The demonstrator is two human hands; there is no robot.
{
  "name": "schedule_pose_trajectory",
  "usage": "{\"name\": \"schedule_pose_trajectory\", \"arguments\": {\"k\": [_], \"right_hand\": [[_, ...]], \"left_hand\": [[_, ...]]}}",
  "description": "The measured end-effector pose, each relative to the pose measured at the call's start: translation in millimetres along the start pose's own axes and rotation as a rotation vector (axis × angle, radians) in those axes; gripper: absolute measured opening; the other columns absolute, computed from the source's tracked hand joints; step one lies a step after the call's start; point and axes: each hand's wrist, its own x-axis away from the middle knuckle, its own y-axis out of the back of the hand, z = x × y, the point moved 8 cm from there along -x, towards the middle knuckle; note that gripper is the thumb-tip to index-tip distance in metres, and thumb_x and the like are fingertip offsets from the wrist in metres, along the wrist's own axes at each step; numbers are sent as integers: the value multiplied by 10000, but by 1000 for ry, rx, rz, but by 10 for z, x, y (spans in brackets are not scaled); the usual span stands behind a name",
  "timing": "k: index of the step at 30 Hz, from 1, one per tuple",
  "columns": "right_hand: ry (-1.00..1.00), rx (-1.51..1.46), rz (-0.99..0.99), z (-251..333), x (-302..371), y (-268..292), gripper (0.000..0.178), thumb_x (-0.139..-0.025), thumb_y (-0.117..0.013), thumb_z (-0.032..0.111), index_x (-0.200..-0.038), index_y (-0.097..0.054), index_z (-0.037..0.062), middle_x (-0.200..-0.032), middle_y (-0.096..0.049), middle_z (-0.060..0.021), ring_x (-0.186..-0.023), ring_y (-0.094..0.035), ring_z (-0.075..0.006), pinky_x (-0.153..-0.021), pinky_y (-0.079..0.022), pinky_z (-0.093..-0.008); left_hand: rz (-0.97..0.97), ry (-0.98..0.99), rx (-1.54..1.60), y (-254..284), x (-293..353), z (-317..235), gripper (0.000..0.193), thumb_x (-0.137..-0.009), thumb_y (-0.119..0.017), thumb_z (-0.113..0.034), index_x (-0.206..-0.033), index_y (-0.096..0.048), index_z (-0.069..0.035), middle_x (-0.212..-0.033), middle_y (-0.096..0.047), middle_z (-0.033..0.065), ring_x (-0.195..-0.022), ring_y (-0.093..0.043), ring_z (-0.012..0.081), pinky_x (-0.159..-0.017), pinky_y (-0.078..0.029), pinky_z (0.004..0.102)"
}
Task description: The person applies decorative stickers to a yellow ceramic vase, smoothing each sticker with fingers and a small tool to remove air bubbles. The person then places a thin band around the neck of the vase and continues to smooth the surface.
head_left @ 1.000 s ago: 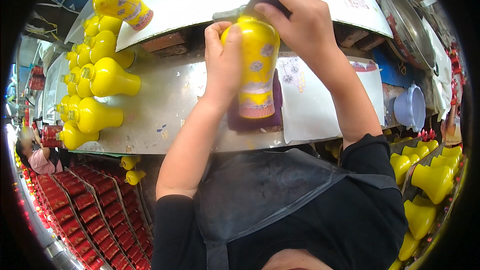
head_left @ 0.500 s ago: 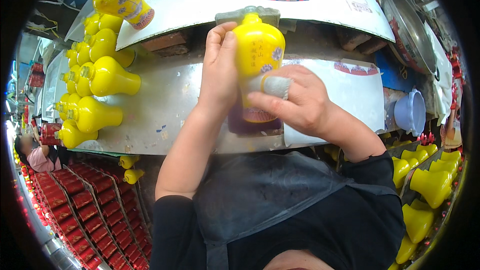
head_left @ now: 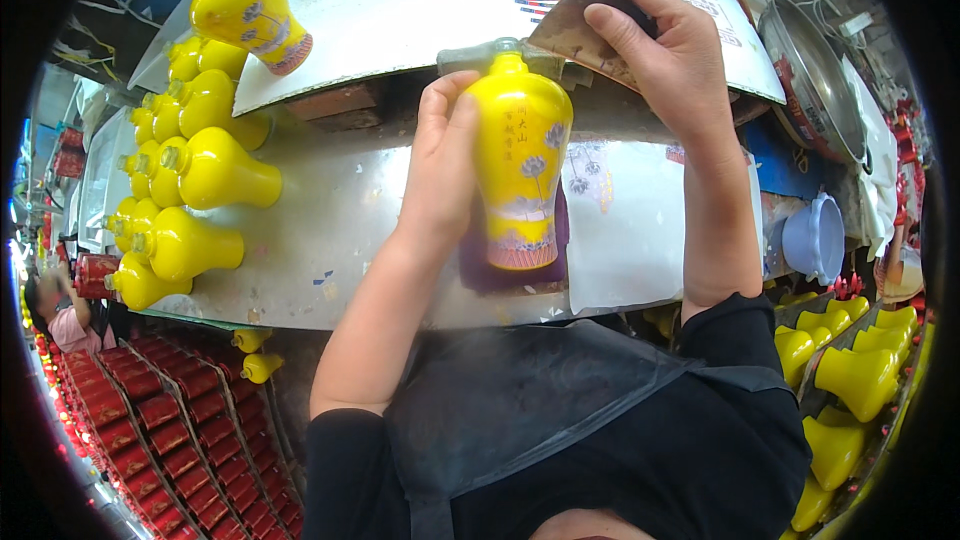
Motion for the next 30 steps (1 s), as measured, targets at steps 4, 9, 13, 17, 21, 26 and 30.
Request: {"name": "schedule_pose_trajectory", "arguments": {"k": [4,9,13,17,21,26,30], "right_hand": [[93,46,231,20,34,-275,255,-962,-721,131,-1201,-753,48,-1099,-770,-77,-917,-726,-172,-817,-588,-278],[133,312,89,-130,24,-357,187,-983,-676,112,-1137,-751,38,-1019,-752,-82,-981,-705,-168,-846,-576,-283],[-191,-226,-28,-419,195,-98,226,-1005,-605,202,-1069,-750,40,-946,-725,-33,-879,-672,-147,-823,-548,-304],[-686,-216,321,-748,707,-366,405,-1043,-578,403,-1194,-705,50,-1026,-674,-29,-922,-623,-93,-771,-514,-244],[-535,-388,408,-596,922,-645,613,-962,-653,422,-1396,-603,-8,-1202,-705,-166,-1064,-675,-230,-927,-539,-346],[-338,-230,314,-369,910,-555,673,-944,-721,531,-1378,-604,31,-1212,-678,-108,-1122,-653,-189,-952,-530,-311],[-275,-257,260,-163,915,-583,537,-998,-686,436,-1377,-611,62,-1214,-681,-94,-1122,-649,-170,-949,-536,-303]], "left_hand": [[31,-23,42,-10,-34,12,317,-1121,-440,-264,-1373,-450,-71,-1255,-568,81,-1159,-552,142,-1026,-459,306],[26,-15,3,6,-11,27,372,-1146,-363,-285,-1422,-457,-54,-1284,-577,80,-1186,-550,158,-1069,-435,331],[2,24,30,39,17,71,419,-1153,-327,-341,-1429,-446,-50,-1299,-577,90,-1202,-564,172,-1073,-446,346],[-13,65,132,39,-9,168,424,-1150,-336,-353,-1429,-441,-51,-1309,-581,93,-1227,-568,189,-1082,-451,360],[-3,51,218,38,-19,184,406,-1139,-372,-366,-1409,-471,-80,-1346,-592,89,-1255,-571,211,-1100,-450,383],[57,22,421,67,158,129,427,-1105,-458,-432,-1397,-453,-121,-1339,-585,77,-1256,-573,219,-1108,-456,413],[41,100,556,156,263,193,495,-1083,-476,-501,-1410,-528,-132,-1381,-620,61,-1308,-565,235,-1139,-438,438]]}}
